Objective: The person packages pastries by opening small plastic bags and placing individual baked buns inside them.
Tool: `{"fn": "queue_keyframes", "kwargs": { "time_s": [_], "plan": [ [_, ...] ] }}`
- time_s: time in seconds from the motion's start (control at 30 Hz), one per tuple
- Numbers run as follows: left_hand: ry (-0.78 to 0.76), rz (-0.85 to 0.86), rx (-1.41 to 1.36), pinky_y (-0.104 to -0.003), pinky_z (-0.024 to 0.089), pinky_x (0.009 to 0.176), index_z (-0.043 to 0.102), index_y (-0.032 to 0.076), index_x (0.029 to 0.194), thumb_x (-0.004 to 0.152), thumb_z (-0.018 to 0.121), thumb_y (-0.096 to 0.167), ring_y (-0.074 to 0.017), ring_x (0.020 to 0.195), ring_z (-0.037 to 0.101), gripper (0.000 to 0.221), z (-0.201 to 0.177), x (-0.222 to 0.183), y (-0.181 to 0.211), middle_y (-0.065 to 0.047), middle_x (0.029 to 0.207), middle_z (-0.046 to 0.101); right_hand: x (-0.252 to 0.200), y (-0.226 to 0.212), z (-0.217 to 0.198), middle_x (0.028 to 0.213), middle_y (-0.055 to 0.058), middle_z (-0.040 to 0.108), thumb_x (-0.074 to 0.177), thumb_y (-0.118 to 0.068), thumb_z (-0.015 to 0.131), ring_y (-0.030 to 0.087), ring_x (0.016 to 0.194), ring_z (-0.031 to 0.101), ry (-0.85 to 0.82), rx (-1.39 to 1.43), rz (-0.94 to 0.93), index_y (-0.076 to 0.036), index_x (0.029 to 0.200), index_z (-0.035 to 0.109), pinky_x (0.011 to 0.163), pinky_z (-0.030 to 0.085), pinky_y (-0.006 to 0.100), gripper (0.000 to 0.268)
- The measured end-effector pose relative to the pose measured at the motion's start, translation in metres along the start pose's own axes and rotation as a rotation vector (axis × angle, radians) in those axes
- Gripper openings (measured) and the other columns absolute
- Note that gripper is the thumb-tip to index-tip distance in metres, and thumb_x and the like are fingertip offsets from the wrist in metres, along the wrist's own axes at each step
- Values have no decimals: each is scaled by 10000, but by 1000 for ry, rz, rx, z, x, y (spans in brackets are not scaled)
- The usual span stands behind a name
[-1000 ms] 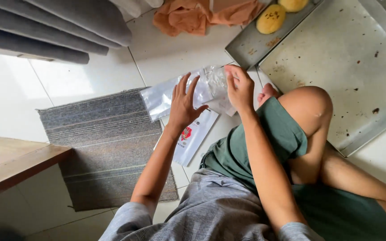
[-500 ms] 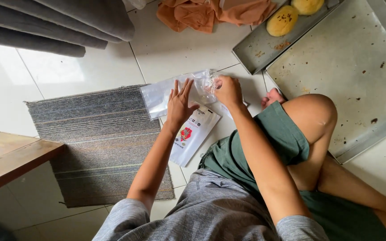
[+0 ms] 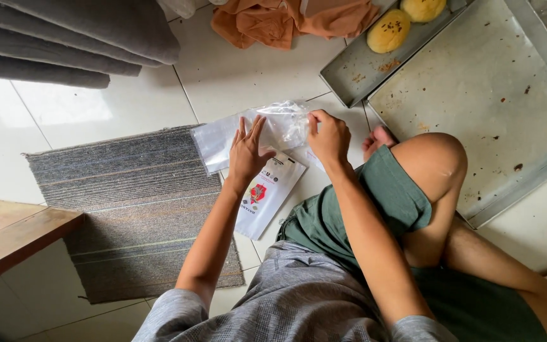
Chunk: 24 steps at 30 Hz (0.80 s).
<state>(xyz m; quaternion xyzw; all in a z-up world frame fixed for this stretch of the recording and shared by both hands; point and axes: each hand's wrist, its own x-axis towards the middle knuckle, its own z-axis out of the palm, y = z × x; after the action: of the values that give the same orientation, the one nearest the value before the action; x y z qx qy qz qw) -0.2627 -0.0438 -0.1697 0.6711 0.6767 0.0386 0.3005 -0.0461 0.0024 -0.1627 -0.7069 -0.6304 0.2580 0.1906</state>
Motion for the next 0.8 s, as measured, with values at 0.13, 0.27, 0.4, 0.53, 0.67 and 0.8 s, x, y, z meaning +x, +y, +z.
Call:
{"fn": "queue_keyframes", "kwargs": {
  "time_s": [0.13, 0.27, 0.4, 0.53, 0.67, 0.8],
  "plan": [
    [21, -24, 6, -580, 253, 1227, 364, 212, 1607, 784, 879, 309, -444, 1528, 248, 976, -8, -14, 23, -93, 1637, 403, -20, -11, -58, 698, 31, 720, 951, -194, 654, 292, 641, 704, 261, -64, -165, -166, 957, 708, 694, 529, 440, 61],
    [147, 36, -544, -393, 537, 947, 661, 140, 1291, 825, 865, 345, -292, 1109, 643, 549, 16, -45, 79, -94, 1217, 668, -57, -13, -113, 876, 166, 743, 1121, -225, 458, 258, 732, 719, 330, 647, 89, -113, 1121, 526, 687, 537, 314, 131],
    [-457, -53, -1664, -565, 525, 1016, 461, 52, 1520, 948, 570, 671, -386, 1247, 627, 850, 28, -54, 156, -235, 1376, 608, -132, 17, -126, 922, 253, 758, 1151, -285, 390, 312, 750, 772, 300, 1299, 321, -211, 1180, 523, 628, 562, 287, 155],
    [-603, -119, -1891, -583, 530, 1016, 413, 89, 1546, 987, 629, 552, -322, 1178, 635, 758, 20, -3, 197, -160, 1358, 601, -205, 36, -124, 954, 226, 799, 1134, -329, 385, 331, 814, 808, 214, 1326, 374, -256, 1176, 561, 669, 615, 346, 195],
    [-454, -43, -1584, -318, 645, 764, 708, 25, 1163, 1027, 574, 125, -169, 825, 757, 216, -8, 23, 211, -65, 942, 754, -230, 30, -157, 1083, 309, 758, 970, -95, 599, 350, 983, 771, 49, 1028, 259, -4, 1168, 567, 771, 640, 421, 220],
    [-442, 214, -1413, -347, 663, 752, 762, -11, 1042, 990, 692, 115, -212, 788, 778, 153, -66, 3, 244, -167, 840, 774, -204, 40, -201, 1327, 250, 616, 921, -138, 698, 273, 1203, 629, 407, 867, 132, 85, 1316, 507, 1014, 567, 401, 492]
  ]
}}
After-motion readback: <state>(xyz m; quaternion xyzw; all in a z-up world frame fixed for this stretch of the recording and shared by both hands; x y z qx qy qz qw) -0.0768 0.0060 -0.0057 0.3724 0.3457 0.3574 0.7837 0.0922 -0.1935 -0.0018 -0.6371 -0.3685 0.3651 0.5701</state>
